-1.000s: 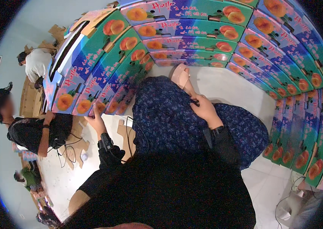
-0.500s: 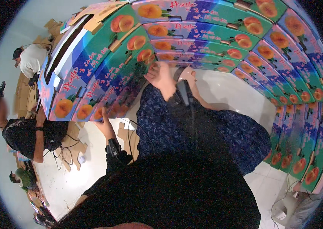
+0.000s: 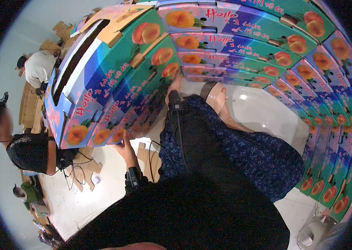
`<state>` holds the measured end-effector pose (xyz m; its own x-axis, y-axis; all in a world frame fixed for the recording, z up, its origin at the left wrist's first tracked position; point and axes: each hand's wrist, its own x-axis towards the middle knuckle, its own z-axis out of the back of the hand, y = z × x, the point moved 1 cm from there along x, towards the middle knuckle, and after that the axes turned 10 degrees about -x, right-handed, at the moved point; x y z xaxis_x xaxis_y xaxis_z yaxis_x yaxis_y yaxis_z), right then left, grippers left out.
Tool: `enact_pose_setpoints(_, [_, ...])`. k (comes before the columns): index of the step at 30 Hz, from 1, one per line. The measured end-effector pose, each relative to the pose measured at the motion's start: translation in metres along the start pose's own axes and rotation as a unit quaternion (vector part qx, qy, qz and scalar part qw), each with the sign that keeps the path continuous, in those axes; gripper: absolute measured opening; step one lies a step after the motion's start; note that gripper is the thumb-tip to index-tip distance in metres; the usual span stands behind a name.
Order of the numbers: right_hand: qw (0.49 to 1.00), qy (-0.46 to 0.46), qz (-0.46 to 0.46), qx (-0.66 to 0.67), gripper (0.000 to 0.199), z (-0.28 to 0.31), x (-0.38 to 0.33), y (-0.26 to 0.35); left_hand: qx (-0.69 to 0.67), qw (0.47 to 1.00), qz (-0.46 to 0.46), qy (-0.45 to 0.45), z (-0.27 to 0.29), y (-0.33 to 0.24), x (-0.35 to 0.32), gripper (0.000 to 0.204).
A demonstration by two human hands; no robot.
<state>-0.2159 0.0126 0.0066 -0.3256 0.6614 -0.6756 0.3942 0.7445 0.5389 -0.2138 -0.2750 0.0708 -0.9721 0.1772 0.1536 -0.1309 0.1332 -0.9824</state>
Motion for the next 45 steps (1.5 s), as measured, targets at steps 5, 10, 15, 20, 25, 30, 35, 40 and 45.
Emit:
enact_pose_setpoints(5, [0.989, 0.010, 0.146, -0.021, 0.074, -0.010, 0.033, -0.010, -0.001, 1.000, 0.001, 0.004, -0.008, -0.004, 0.000, 0.055])
enact_pose_setpoints(10, [0.969, -0.017, 0.243, -0.040, 0.071, -0.012, 0.030, -0.028, -0.012, 0.999, -0.009, -0.028, -0.002, -0.003, 0.001, 0.053])
enact_pose_setpoints(15, [0.940, -0.084, 0.277, -0.180, 0.068, -0.002, 0.048, -0.029, 0.005, 1.000, -0.008, -0.003, -0.012, -0.011, 0.000, 0.060])
enact_pose_setpoints(20, [0.966, -0.070, 0.147, -0.200, 0.067, -0.004, 0.028, -0.016, -0.002, 1.000, -0.006, 0.001, -0.014, -0.013, -0.004, 0.060])
enact_pose_setpoints(25, [0.964, 0.011, 0.149, -0.218, 0.075, -0.015, -0.017, -0.023, 0.010, 0.999, -0.019, -0.030, 0.009, -0.008, -0.004, 0.065])
enact_pose_setpoints(30, [0.931, 0.047, 0.268, -0.242, 0.092, 0.015, 0.112, -0.029, -0.001, 1.000, -0.029, 0.010, -0.024, 0.005, 0.004, 0.068])
enact_pose_setpoints(35, [0.947, -0.022, 0.228, -0.224, 0.096, 0.001, 0.110, -0.036, 0.005, 0.999, -0.032, -0.008, -0.025, 0.016, 0.004, 0.069])
enact_pose_setpoints(40, [0.959, -0.003, 0.144, -0.244, 0.105, -0.010, 0.053, -0.037, 0.041, 0.997, -0.022, -0.064, -0.013, 0.002, -0.004, 0.072])
enact_pose_setpoints(45, [0.969, -0.055, 0.102, -0.218, 0.107, -0.009, 0.054, -0.027, 0.051, 0.997, -0.036, -0.055, -0.026, -0.005, -0.005, 0.072])
